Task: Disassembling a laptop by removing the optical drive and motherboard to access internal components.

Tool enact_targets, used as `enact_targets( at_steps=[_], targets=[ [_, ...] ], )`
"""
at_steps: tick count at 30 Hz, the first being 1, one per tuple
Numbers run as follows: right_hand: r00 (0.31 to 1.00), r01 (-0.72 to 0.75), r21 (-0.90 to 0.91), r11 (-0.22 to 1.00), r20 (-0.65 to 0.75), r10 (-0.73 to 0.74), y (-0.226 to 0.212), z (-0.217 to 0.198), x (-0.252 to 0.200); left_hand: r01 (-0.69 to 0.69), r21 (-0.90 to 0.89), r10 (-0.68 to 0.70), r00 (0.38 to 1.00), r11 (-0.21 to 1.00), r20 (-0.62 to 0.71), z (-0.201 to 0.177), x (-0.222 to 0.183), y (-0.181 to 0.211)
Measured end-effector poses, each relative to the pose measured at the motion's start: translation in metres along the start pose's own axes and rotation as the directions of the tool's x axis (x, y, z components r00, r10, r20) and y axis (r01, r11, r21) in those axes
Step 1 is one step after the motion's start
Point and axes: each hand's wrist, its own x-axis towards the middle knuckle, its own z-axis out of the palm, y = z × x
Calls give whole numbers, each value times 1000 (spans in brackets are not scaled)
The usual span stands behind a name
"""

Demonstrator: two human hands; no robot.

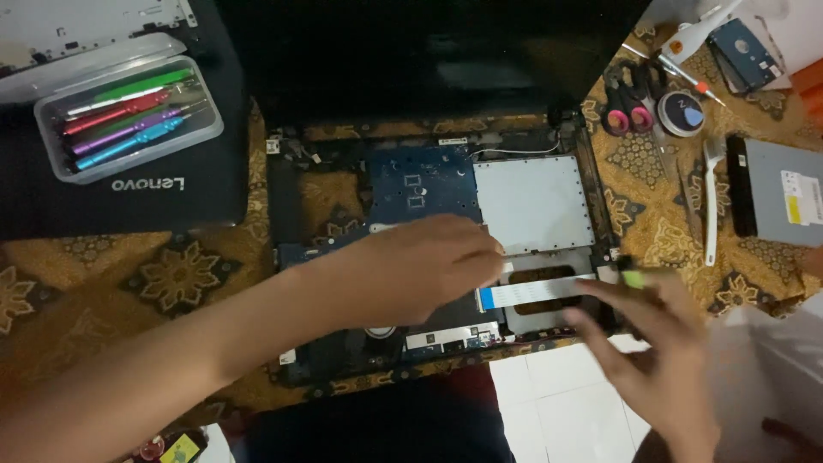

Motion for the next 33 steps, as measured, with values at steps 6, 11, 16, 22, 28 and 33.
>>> enact_targets(
  at_steps=[6, 11, 16, 22, 28, 33],
  targets=[
    [907, 224, 222, 949, 308, -286, -27, 14, 39, 186, -30, -188, 981, 982, -55, -37, -52, 16],
    [880, 248, 236, 940, 351, -320, -28, 20, 46, 228, -153, -256, 946, 962, -201, -51, -94, 31],
    [878, 271, 197, 942, 351, -326, -29, 17, 51, 267, -90, -276, 953, 960, -123, -42, -106, 35],
    [872, 232, 127, 964, 411, -264, -17, 13, 46, 293, 13, -291, 953, 956, -81, -30, -106, 34],
    [881, 214, 97, 972, 412, -235, 1, 15, 38, 301, -15, -300, 943, 954, -144, -34, -98, 35],
    [915, 234, 60, 970, 325, -241, -5, 14, 35, 310, 33, -295, 929, 950, -223, -49, -52, 25]
  ],
)
